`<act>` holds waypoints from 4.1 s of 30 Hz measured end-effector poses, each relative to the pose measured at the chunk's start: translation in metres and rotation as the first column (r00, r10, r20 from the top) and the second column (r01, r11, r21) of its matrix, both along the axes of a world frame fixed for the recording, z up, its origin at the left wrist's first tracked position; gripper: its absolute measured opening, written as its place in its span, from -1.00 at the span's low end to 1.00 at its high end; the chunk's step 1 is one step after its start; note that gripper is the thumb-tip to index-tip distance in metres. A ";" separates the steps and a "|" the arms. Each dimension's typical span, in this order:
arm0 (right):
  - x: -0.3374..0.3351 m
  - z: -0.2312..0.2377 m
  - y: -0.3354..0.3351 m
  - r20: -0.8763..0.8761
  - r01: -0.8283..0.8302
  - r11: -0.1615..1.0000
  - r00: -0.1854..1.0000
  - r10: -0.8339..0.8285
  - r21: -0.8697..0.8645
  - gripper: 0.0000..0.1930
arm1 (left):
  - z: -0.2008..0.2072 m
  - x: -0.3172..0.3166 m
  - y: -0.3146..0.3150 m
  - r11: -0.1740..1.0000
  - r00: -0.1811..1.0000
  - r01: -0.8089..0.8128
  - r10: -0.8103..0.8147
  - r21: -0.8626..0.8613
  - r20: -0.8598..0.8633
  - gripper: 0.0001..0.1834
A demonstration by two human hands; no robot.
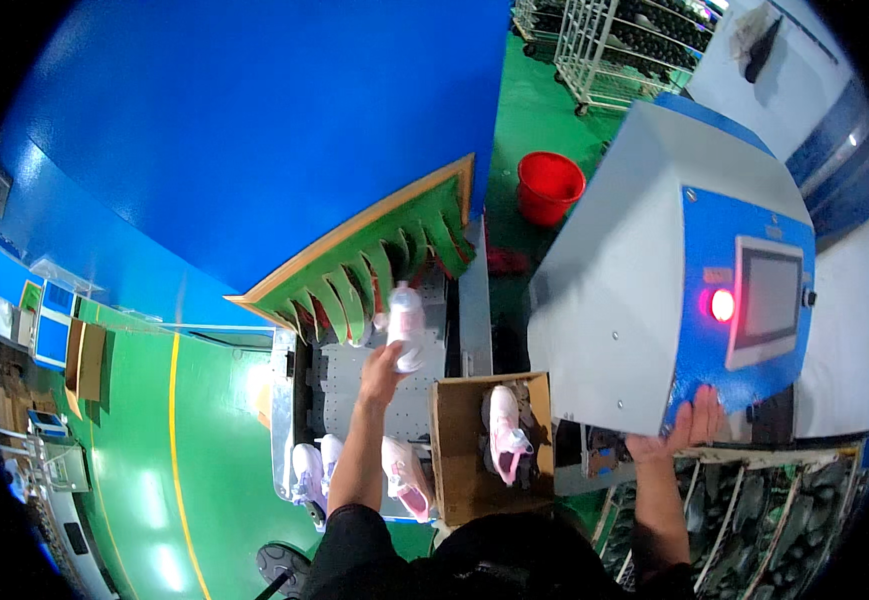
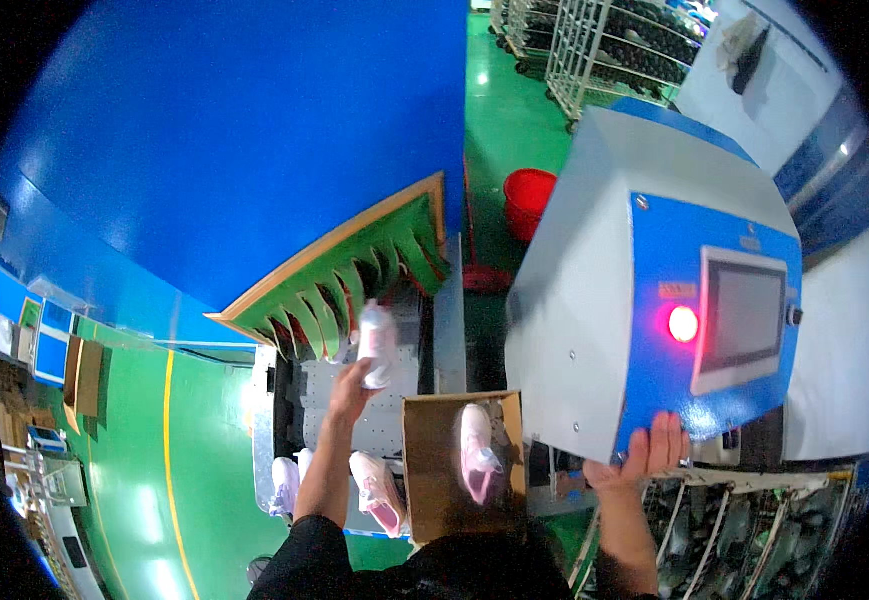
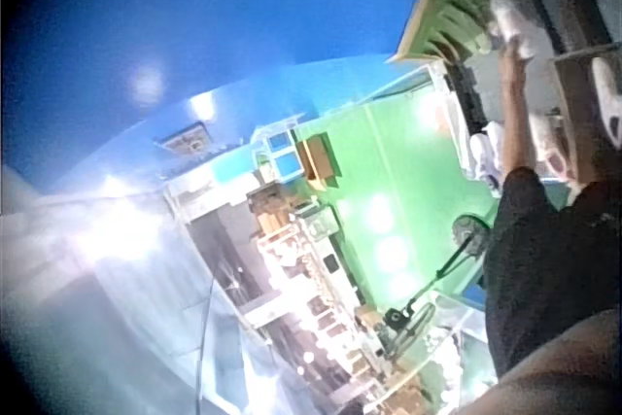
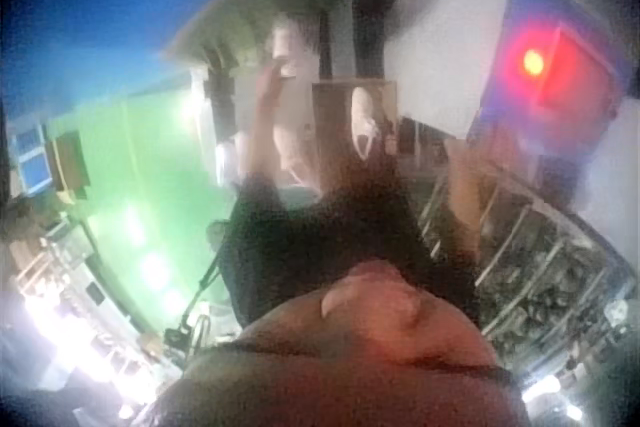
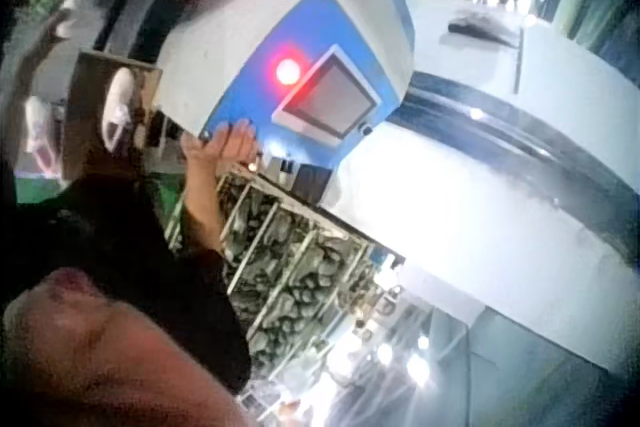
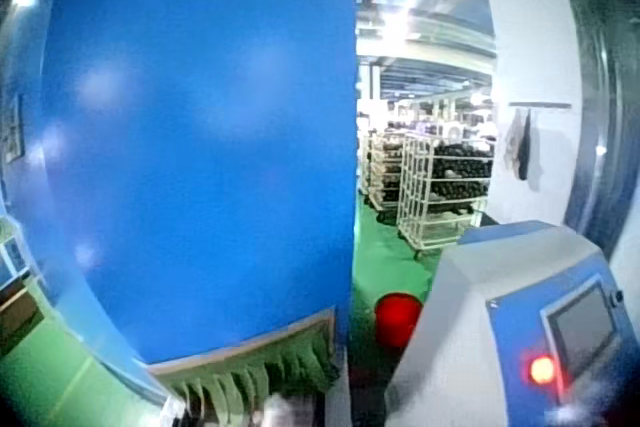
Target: The person repeatedly picks up white slipper uppers and green insoles, inserts the insoles into the uppers, and places the assembled slippers into a cardboard box. The person also moves a red plastic container and handles a metal rack filled with insoles.
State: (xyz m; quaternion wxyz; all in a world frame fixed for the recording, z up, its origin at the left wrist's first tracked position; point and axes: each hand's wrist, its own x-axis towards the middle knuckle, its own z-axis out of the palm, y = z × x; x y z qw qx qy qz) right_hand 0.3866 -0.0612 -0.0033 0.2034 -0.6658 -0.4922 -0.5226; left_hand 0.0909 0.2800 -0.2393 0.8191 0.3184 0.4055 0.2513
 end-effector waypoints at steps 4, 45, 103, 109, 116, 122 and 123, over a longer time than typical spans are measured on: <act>-0.034 0.025 -0.024 -0.337 0.011 0.963 0.936 -0.104 -0.269 -0.41 | 0.070 -0.051 -0.093 0.992 0.978 -0.069 0.046 0.105 0.205 -0.41; 0.003 -0.049 -0.165 -0.566 -0.172 0.543 0.350 -0.746 -0.822 0.02 | 0.019 0.178 -0.491 0.890 0.862 0.455 -0.439 -0.007 0.254 -0.74; -0.210 -0.388 -0.630 -0.444 0.796 0.571 -0.594 0.671 -0.201 -0.84 | 0.135 0.056 -0.505 0.442 0.716 0.684 -0.561 0.580 -0.416 -0.50; -0.178 -0.382 -0.516 -0.470 0.417 0.877 -0.840 0.271 -0.240 -0.57 | 0.195 -0.075 -0.398 0.881 0.971 0.190 -0.103 0.434 -0.216 -0.47; -0.130 -0.316 -0.418 -0.579 -0.100 0.950 -0.773 -0.262 -0.297 -0.52 | 0.146 -0.189 -0.310 0.284 0.366 0.858 0.244 0.427 -0.898 -0.40; -0.053 -0.428 -0.439 -0.430 -0.014 0.967 -0.897 0.100 0.256 -0.76 | -0.019 -0.167 -0.320 0.433 0.117 0.868 0.298 0.243 -0.947 -0.63; -0.054 -0.422 -0.422 -0.373 0.078 0.955 -0.909 0.186 0.287 -0.74 | -0.022 -0.163 -0.314 0.457 0.101 0.850 0.347 0.262 -0.932 -0.67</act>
